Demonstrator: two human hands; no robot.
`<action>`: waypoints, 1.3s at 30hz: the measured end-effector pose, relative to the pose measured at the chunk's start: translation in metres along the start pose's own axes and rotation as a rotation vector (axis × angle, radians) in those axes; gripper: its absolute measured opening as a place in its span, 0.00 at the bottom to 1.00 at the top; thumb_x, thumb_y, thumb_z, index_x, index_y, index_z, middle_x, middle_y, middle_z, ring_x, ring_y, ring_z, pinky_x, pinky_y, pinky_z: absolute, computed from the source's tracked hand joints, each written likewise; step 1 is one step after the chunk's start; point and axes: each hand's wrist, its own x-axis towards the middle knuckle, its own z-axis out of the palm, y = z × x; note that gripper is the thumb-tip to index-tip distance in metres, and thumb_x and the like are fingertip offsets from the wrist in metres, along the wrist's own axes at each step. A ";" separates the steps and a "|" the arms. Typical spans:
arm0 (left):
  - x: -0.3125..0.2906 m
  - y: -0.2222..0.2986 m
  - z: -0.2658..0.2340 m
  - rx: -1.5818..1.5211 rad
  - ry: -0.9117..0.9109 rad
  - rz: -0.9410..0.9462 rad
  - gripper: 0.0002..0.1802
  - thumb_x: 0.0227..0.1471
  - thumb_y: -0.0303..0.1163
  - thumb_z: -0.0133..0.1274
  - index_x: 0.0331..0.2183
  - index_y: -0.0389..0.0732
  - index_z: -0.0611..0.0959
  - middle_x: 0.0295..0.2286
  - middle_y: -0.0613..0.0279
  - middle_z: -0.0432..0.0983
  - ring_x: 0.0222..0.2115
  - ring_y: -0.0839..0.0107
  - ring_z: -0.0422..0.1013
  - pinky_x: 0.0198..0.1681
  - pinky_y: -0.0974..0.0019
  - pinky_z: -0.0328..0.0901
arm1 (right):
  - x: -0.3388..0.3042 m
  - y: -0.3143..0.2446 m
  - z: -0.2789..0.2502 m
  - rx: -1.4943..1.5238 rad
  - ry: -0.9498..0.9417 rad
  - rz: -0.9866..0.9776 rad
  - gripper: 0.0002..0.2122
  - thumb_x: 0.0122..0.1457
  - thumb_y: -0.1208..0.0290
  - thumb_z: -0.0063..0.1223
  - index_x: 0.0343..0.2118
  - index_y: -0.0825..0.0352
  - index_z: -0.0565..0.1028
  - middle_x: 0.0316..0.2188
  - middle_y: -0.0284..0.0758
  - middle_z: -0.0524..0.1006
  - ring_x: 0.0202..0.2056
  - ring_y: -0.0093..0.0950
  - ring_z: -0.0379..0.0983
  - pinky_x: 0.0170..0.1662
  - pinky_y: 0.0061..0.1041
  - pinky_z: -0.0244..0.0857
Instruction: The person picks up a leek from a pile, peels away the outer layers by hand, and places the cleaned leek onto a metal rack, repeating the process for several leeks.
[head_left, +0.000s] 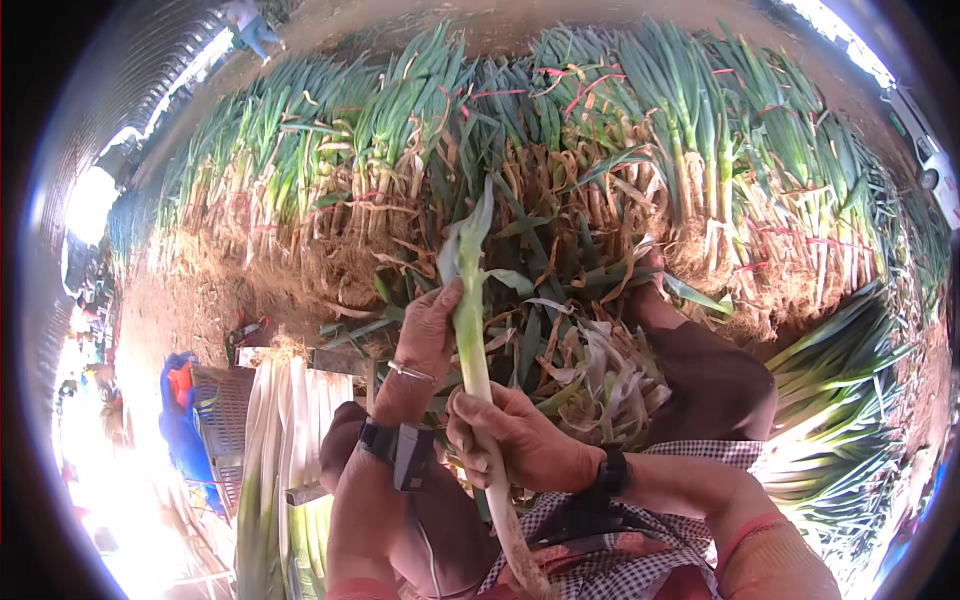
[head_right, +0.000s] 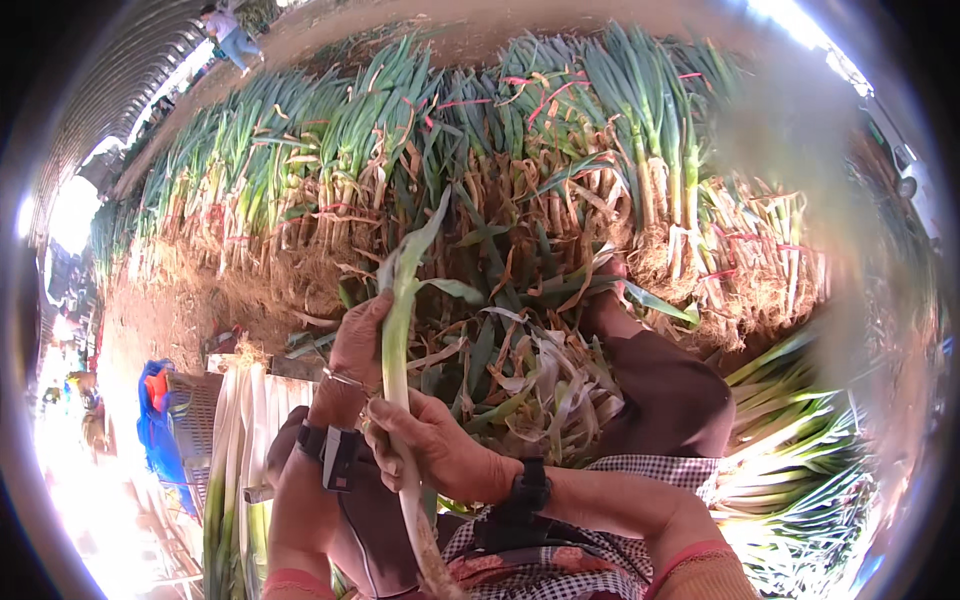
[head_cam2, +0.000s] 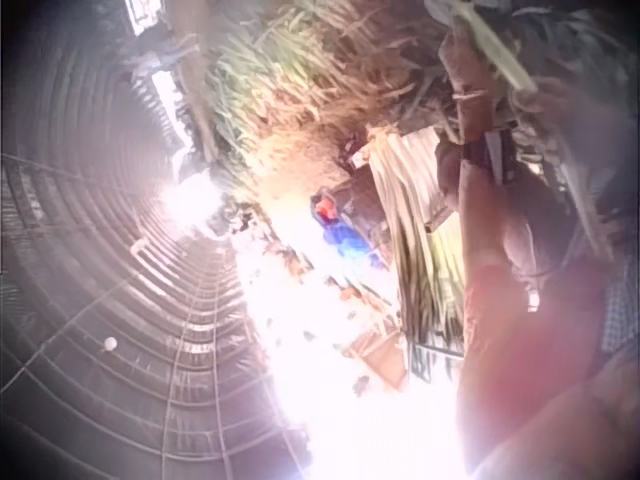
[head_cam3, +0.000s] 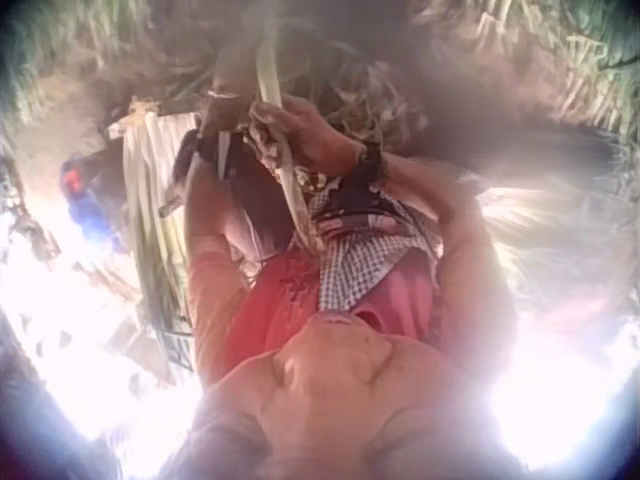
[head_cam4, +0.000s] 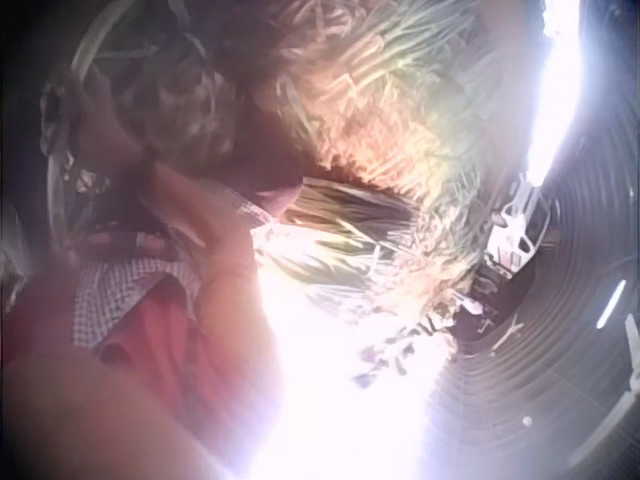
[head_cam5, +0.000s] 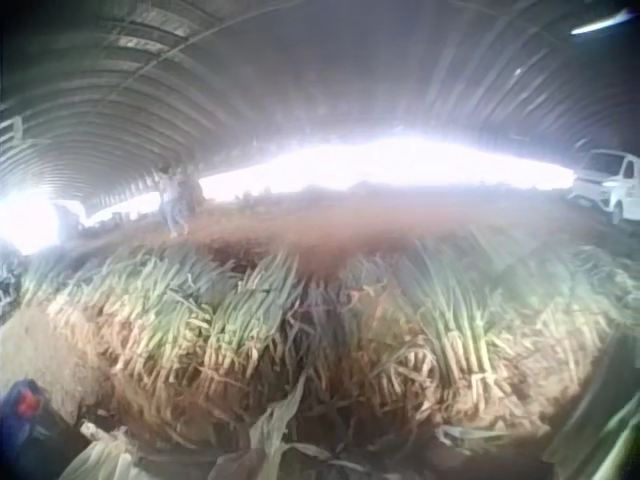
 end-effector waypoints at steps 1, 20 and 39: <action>-0.002 0.006 0.011 0.001 -0.021 0.010 0.19 0.60 0.39 0.50 0.42 0.30 0.78 0.31 0.57 0.79 0.28 0.70 0.76 0.32 0.67 0.72 | -0.004 0.001 0.000 -0.114 -0.040 -0.026 0.10 0.66 0.62 0.47 0.39 0.63 0.66 0.27 0.29 0.70 0.21 0.17 0.65 0.23 0.20 0.64; -0.071 0.100 0.067 0.098 -0.039 0.716 0.38 0.60 0.60 0.38 0.55 0.34 0.67 0.47 0.43 0.72 0.51 0.57 0.68 0.52 0.54 0.66 | -0.037 0.007 -0.075 -1.763 0.210 -0.638 0.13 0.56 0.70 0.59 0.36 0.69 0.65 0.28 0.45 0.73 0.30 0.48 0.72 0.32 0.40 0.64; -0.056 0.065 0.045 0.261 0.243 0.345 0.36 0.60 0.61 0.38 0.45 0.34 0.74 0.30 0.61 0.71 0.29 0.72 0.67 0.33 0.70 0.63 | 0.101 -0.016 -0.030 -0.348 0.211 -0.480 0.11 0.59 0.65 0.58 0.39 0.68 0.76 0.28 0.27 0.78 0.29 0.15 0.72 0.30 0.19 0.67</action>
